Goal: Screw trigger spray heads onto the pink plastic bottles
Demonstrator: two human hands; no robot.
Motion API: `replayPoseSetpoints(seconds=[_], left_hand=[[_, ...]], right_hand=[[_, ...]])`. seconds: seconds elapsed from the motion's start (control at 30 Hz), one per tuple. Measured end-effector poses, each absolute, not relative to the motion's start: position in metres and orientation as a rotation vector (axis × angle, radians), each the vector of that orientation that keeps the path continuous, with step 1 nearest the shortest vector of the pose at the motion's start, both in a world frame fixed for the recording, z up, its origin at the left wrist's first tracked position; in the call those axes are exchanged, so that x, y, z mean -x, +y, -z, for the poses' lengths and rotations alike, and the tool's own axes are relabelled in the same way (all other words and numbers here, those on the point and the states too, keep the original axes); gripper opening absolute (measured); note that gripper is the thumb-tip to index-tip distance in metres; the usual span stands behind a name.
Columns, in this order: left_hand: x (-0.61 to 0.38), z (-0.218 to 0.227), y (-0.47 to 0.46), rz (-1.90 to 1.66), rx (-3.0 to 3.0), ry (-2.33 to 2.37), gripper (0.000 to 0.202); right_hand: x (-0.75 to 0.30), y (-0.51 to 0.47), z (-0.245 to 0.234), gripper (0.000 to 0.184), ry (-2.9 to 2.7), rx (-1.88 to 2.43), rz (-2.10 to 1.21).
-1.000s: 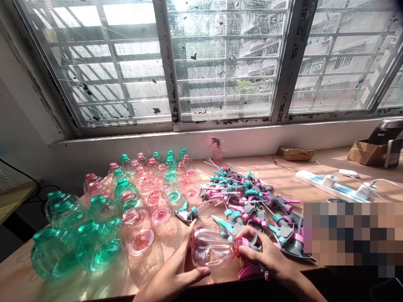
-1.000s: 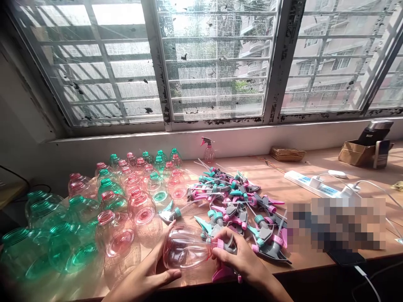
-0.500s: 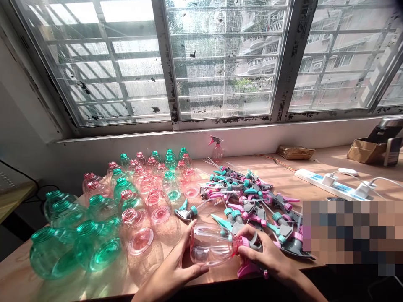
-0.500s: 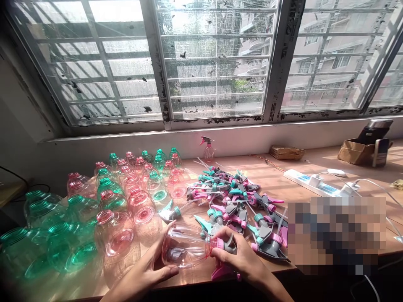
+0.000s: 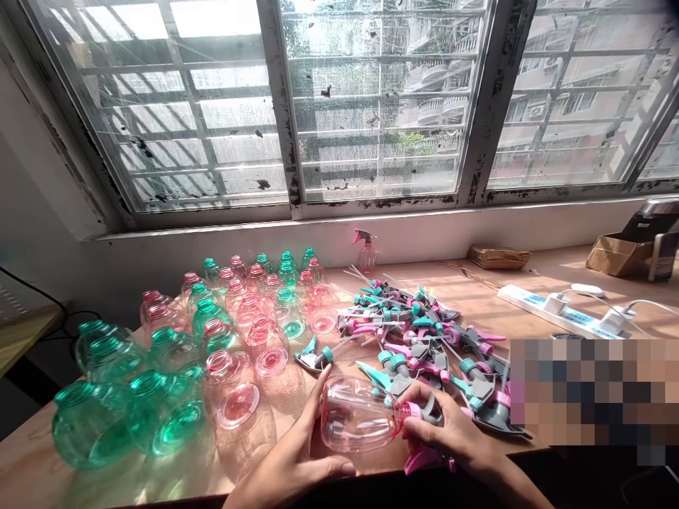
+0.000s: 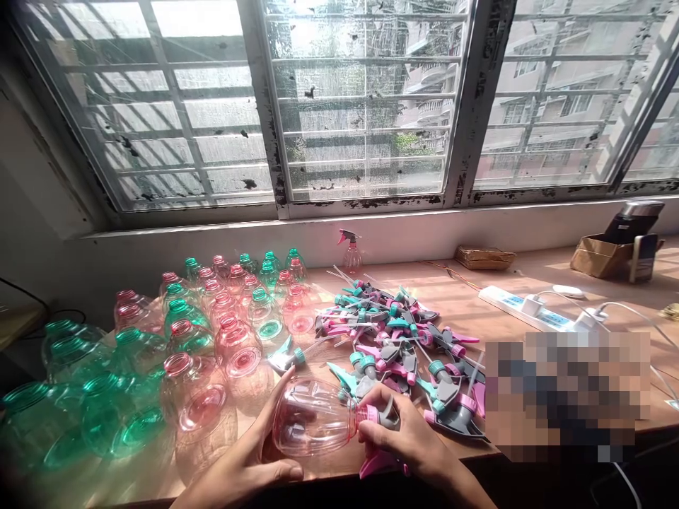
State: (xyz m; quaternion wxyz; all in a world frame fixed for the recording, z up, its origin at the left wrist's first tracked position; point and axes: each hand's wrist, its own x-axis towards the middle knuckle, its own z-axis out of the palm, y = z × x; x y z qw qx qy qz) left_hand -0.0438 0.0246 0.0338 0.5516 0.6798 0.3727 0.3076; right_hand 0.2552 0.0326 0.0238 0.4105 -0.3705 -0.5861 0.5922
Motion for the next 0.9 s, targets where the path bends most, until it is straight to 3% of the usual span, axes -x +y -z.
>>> replayPoseSetpoints(seconds=[0.13,0.4,0.6,0.77,0.9], left_hand=[[0.043,-0.038,0.022,-0.730,-1.639,0.973,0.095],[0.042,-0.032,0.025,-0.797,-1.716,0.844,0.088],[0.042,-0.033,0.024,-0.750,-1.646,0.922,0.112],[0.041,-0.041,0.023,-0.701,-1.644,0.938,0.096],[0.042,-0.035,0.026,-0.757,-1.715,0.918,0.099]], right_hand=[[-0.254,0.033,-0.023,0.040,-1.395,0.900,-1.579],[-0.252,0.036,-0.022,0.041,-1.278,0.841,-1.662],[-0.255,0.034,-0.022,0.041,-1.383,0.880,-1.654],[-0.256,0.035,-0.020,0.040,-1.396,0.883,-1.656],[-0.255,0.037,-0.020,0.040,-1.345,0.835,-1.660]])
